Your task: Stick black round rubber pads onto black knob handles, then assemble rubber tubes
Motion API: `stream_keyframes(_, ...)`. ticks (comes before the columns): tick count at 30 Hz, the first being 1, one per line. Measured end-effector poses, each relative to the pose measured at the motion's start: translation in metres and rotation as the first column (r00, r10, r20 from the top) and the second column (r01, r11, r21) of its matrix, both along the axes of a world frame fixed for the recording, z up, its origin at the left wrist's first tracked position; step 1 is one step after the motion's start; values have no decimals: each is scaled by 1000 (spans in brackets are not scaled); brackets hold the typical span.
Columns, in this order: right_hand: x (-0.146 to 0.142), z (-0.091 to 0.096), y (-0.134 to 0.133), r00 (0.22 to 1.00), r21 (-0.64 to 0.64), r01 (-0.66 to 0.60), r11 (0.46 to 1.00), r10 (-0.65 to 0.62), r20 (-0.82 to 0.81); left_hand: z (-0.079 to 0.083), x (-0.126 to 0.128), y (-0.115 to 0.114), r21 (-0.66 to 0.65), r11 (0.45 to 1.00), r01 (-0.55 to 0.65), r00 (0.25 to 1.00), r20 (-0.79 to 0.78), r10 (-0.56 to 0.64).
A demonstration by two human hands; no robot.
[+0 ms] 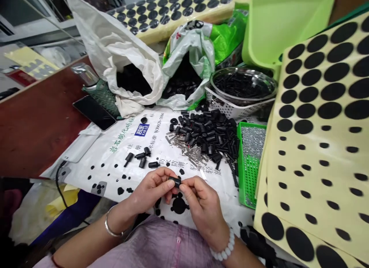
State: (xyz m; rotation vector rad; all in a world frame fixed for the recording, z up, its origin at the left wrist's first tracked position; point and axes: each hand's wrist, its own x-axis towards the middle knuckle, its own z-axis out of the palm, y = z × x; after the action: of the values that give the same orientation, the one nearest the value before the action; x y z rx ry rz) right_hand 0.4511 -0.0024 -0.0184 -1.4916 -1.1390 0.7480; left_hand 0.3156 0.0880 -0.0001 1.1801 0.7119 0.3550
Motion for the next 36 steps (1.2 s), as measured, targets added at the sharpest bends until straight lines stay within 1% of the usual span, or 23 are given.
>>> stream_keyframes(2,2,-6,3,999,-3,12,1000,-12,52,3,-15,7,158,987,-30,997,-64,41)
stream_keyframes(3,3,-9,5,994,5,33,999,-33,104,5,-24,12,276,959,-69,991,-92,97)
stream_keyframes(4,5,-13,6,983,21,54,998,-57,175,6,-35,19,411,904,-115,978,-115,177)
stream_keyframes(5,6,-16,7,963,42,71,997,-79,259,6,-46,27,549,821,-157,952,-135,273)
stream_keyframes(6,7,-19,9,932,62,77,995,-94,349,7,-56,36,675,717,-177,912,-161,377)
stream_keyframes(7,7,-22,10,893,77,76,994,-102,438,6,-66,46,777,609,-159,857,-198,476)
stream_keyframes(8,7,-24,11,848,88,73,993,-108,519,6,-74,57,847,521,-104,792,-246,558)
stream_keyframes(9,6,-26,13,805,92,74,993,-113,583,4,-81,66,881,472,-31,734,-301,609)
stream_keyframes(10,5,-26,14,770,90,76,993,-116,628,3,-85,75,886,463,32,692,-354,629)
stream_keyframes(11,3,-27,15,746,86,80,993,-117,655,1,-89,83,873,483,71,671,-400,624)
stream_keyframes(13,2,-26,15,736,75,87,993,-115,667,-4,-92,94,831,551,76,685,-445,576)
stream_keyframes(15,2,-24,14,750,78,89,993,-118,651,-9,-95,101,798,602,25,716,-435,546)
stream_keyframes(17,1,-21,13,762,111,88,990,-139,633,-13,-100,107,764,644,-33,737,-416,532)
stream_keyframes(20,-5,-11,14,781,179,45,983,-146,608,-13,-108,115,649,750,-129,783,-397,479)
stream_keyframes(22,-14,-2,19,803,203,-18,979,-107,586,-8,-109,114,569,804,-176,819,-368,440)
stream_keyframes(24,-27,9,26,823,223,-100,970,-45,566,-1,-103,105,478,841,-253,859,-290,423)
stream_keyframes(25,-34,14,30,829,234,-142,962,-14,559,3,-97,97,405,858,-316,876,-222,427)
stream_keyframes(26,-41,19,34,831,247,-176,953,10,556,7,-89,87,299,873,-386,888,-135,439)
stream_keyframes(28,-54,24,42,828,249,-203,947,30,560,11,-69,65,60,876,-479,878,28,478)
stream_keyframes(29,-59,26,45,824,237,-193,952,26,566,12,-59,55,-19,873,-488,869,81,487)
stream_keyframes(30,-63,25,48,818,220,-173,960,16,575,11,-49,45,-69,865,-497,858,115,502)
stream_keyframes(33,-65,21,49,799,164,-111,980,-10,601,7,-28,25,-152,836,-528,819,171,548)
stream_keyframes(36,-56,16,44,789,153,-86,984,-27,614,3,-19,19,-194,830,-523,812,184,554)
